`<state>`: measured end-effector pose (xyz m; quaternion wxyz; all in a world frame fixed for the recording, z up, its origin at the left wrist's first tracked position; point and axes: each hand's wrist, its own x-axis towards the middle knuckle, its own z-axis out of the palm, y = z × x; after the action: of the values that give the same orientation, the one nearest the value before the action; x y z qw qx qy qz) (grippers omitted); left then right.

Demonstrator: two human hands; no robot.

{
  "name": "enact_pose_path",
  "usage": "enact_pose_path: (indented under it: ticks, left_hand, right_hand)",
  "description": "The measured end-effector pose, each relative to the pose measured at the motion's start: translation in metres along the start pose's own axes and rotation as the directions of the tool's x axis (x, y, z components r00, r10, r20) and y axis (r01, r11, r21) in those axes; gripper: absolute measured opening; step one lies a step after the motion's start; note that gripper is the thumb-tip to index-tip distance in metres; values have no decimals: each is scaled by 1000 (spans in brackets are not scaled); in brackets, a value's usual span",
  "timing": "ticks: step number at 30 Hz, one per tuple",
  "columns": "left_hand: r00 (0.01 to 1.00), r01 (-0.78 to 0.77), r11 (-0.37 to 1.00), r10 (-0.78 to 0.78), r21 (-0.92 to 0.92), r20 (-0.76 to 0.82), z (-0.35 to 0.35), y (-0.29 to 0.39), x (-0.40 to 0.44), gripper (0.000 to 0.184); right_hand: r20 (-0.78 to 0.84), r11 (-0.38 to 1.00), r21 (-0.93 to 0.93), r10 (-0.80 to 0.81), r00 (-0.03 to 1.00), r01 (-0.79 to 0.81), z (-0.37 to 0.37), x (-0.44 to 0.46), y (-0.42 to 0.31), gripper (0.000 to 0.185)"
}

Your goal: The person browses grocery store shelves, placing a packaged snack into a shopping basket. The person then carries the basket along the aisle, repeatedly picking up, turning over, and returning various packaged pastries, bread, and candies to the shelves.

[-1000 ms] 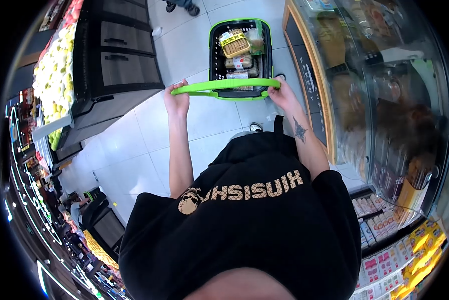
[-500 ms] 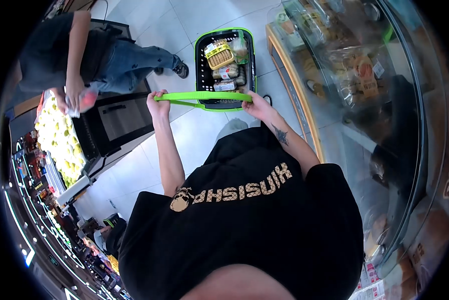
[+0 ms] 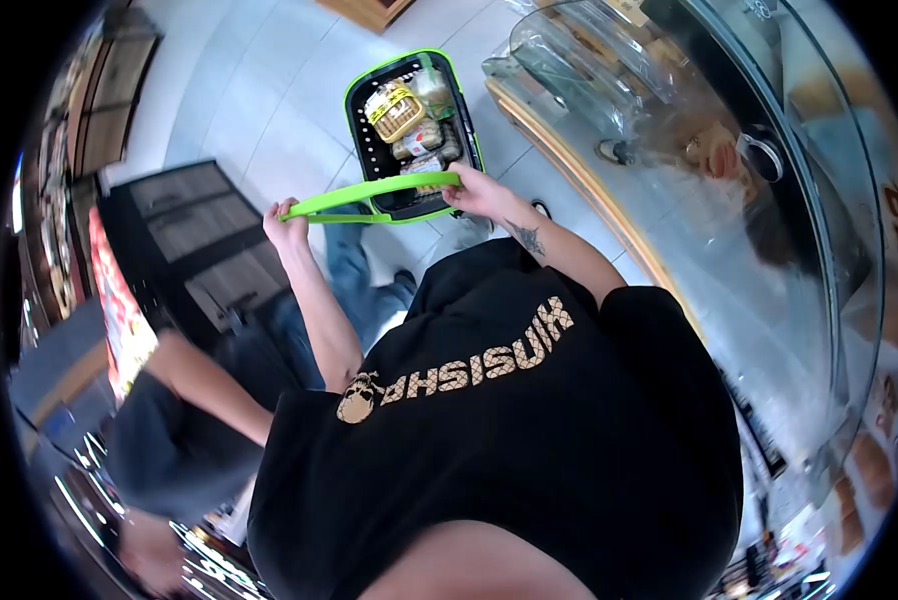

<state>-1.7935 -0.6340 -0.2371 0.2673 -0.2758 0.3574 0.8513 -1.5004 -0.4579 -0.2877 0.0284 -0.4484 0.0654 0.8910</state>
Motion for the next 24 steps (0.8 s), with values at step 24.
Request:
enact_pose_path:
  ticks: [24]
  left_hand:
    - [949, 306, 859, -243, 411, -199, 133, 50, 190, 15]
  right_hand:
    - [-160, 989, 54, -124, 979, 134, 135, 123, -26, 18]
